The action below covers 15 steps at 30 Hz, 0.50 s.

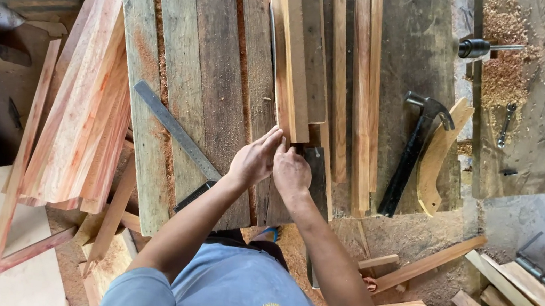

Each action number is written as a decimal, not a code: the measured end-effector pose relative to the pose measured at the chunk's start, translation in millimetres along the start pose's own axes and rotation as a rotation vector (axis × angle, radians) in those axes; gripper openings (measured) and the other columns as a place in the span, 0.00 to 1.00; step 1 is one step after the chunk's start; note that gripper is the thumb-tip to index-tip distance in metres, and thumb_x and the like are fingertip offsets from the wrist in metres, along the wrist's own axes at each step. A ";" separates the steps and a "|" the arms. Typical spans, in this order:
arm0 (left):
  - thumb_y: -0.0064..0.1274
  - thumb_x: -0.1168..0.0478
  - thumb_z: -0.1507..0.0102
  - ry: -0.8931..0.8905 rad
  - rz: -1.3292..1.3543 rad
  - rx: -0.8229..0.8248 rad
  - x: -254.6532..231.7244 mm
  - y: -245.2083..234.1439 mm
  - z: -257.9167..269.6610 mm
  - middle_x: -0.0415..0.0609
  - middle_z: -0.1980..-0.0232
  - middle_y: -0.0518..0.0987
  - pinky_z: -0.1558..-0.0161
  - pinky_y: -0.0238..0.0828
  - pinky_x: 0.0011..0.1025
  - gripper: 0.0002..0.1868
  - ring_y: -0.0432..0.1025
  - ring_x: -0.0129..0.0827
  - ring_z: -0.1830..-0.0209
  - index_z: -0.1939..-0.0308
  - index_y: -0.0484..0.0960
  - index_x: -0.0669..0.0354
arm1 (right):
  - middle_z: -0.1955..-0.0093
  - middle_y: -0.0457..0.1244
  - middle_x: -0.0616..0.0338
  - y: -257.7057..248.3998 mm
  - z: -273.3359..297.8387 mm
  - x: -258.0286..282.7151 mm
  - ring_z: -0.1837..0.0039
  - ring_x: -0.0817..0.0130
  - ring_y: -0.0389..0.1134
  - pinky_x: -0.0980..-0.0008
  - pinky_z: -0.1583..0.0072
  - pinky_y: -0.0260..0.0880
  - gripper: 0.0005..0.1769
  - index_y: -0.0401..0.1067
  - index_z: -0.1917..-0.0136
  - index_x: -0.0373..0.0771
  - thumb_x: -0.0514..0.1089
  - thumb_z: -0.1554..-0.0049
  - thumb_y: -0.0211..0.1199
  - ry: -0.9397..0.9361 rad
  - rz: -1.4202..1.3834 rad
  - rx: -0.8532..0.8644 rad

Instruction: Measuring and aligning wooden pieces at a workbench in a carpentry workshop.

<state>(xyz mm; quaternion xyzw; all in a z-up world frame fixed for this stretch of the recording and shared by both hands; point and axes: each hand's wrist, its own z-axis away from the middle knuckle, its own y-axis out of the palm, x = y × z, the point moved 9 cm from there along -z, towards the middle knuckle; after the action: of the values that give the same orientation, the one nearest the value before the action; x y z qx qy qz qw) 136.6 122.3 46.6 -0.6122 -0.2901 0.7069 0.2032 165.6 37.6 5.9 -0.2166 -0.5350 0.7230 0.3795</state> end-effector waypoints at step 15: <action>0.64 0.35 0.45 -0.011 -0.668 0.004 -10.5 4.5 3.3 0.48 0.52 0.78 0.53 0.68 0.39 0.46 0.71 0.40 0.51 0.26 0.66 0.38 | 0.47 0.66 0.54 -41.2 102.8 -77.4 0.53 0.69 0.72 0.76 0.56 0.78 0.12 0.67 0.32 0.35 0.37 0.27 0.53 -0.166 -0.453 -0.620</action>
<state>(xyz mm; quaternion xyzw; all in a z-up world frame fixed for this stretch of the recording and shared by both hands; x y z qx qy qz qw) 135.4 111.7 51.7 -0.4790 -0.4746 0.6050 0.4235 152.5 -79.7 71.7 -0.1380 -0.7913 0.4400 0.4015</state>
